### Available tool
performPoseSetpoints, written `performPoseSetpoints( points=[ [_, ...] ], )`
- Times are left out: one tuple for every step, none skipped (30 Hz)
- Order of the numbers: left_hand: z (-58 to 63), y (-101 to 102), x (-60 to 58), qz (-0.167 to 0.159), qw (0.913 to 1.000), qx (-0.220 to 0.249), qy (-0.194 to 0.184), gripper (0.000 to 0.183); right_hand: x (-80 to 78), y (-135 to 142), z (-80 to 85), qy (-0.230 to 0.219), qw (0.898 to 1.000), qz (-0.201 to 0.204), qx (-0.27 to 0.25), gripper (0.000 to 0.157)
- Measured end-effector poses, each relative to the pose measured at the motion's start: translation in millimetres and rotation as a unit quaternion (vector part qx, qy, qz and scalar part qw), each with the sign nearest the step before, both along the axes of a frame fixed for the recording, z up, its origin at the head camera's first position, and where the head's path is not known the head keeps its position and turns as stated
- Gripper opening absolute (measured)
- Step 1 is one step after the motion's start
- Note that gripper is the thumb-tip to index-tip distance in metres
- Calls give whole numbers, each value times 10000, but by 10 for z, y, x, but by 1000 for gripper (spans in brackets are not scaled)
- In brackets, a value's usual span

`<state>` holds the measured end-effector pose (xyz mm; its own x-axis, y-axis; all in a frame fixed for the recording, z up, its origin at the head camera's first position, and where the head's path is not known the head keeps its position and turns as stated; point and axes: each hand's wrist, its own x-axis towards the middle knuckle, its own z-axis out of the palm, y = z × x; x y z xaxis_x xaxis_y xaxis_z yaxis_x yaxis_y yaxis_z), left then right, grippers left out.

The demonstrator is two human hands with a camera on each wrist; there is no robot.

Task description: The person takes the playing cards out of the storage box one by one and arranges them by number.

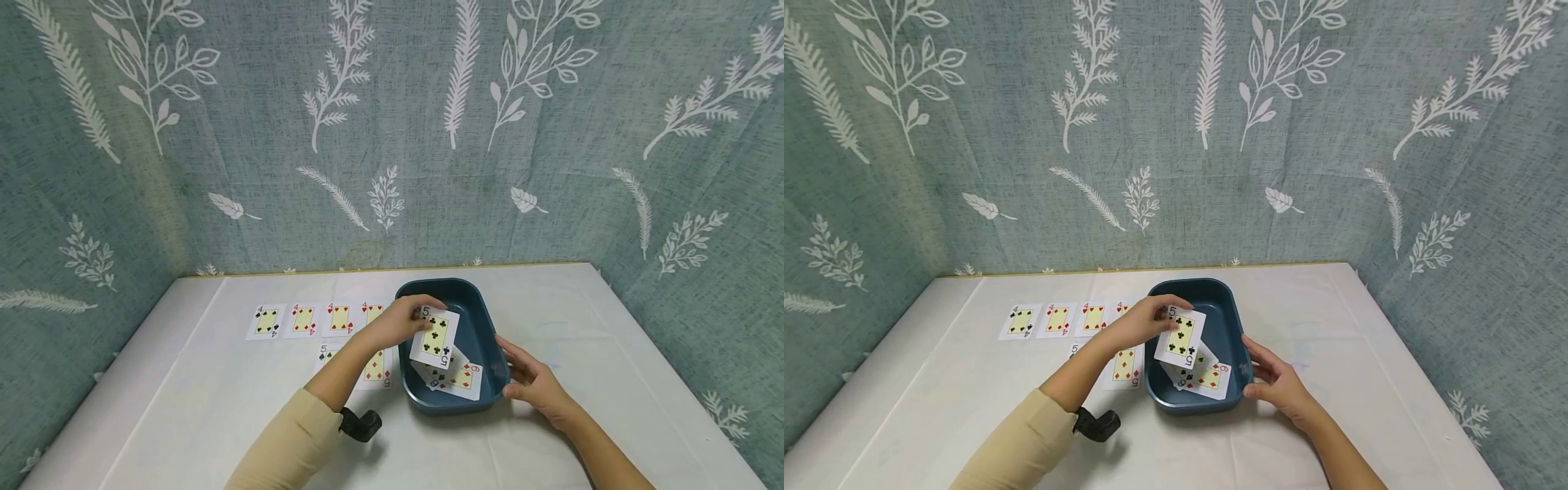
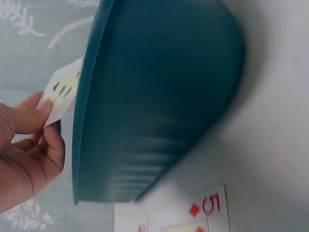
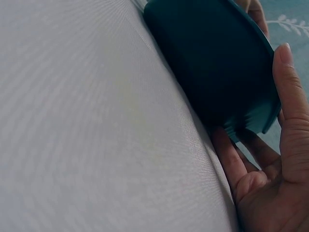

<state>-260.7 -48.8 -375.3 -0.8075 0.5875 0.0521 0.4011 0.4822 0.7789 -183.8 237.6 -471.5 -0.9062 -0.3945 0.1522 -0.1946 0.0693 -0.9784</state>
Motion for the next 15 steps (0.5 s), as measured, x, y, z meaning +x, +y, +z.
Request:
performPoseSetpoints(
  points=[
    [2, -30, 0, 57, 10000, 26, -12, 34, -2, 1, -2, 15, 10000, 11, -16, 78],
    [5, -59, 0, 121, 9999, 35, -5, 34, -3, 2, -4, 32, 10000, 5, -19, 77],
    [12, -88, 4, 182, 9998, 40, 3, 34, -6, 3, -6, 44, 10000, 7, -31, 77],
    [19, -117, 7, 251, 9997, 28, 13, 34, -8, 4, -7, 59, 10000, 1, -28, 77],
    [24, -148, 11, 311, 9995, 22, 21, 34, -10, 5, -8, 65, 10000, -5, -26, 77],
    [28, -181, 14, 367, 9993, 16, 57, 34, -12, 5, -9, 67, 10000, -12, -15, 77],
    [31, -216, 17, 428, 9991, 29, 73, 34, -13, 4, -9, 64, 10000, -21, 1, 77],
    [37, -253, 23, 501, 9987, 52, 74, 34, -14, 4, -10, 58, 10000, -23, 8, 77],
    [43, -294, 30, 571, 9983, 77, 59, 35, -15, 3, -11, 48, 10000, -20, 13, 77],
    [51, -336, 38, 641, 9979, 88, 60, 35, -14, 2, -11, 40, 10000, -5, 1, 77],
    [57, -381, 44, 679, 9976, 106, 80, 35, -13, 2, -12, 33, 10000, 2, -11, 77],
    [63, -427, 50, 717, 9973, 128, 97, 35, -12, 2, -13, 32, 10000, 6, -20, 77],
    [71, -476, 56, 748, 9971, 135, 95, 35, -11, 2, -14, 31, 10000, 18, -46, 77],
    [76, -529, 61, 784, 9968, 158, 86, 35, -10, 3, -16, 33, 10000, 24, -54, 77],
    [83, -580, 67, 825, 9964, 162, 83, 35, -9, 2, -17, 31, 10000, 25, -59, 77]
  ],
)
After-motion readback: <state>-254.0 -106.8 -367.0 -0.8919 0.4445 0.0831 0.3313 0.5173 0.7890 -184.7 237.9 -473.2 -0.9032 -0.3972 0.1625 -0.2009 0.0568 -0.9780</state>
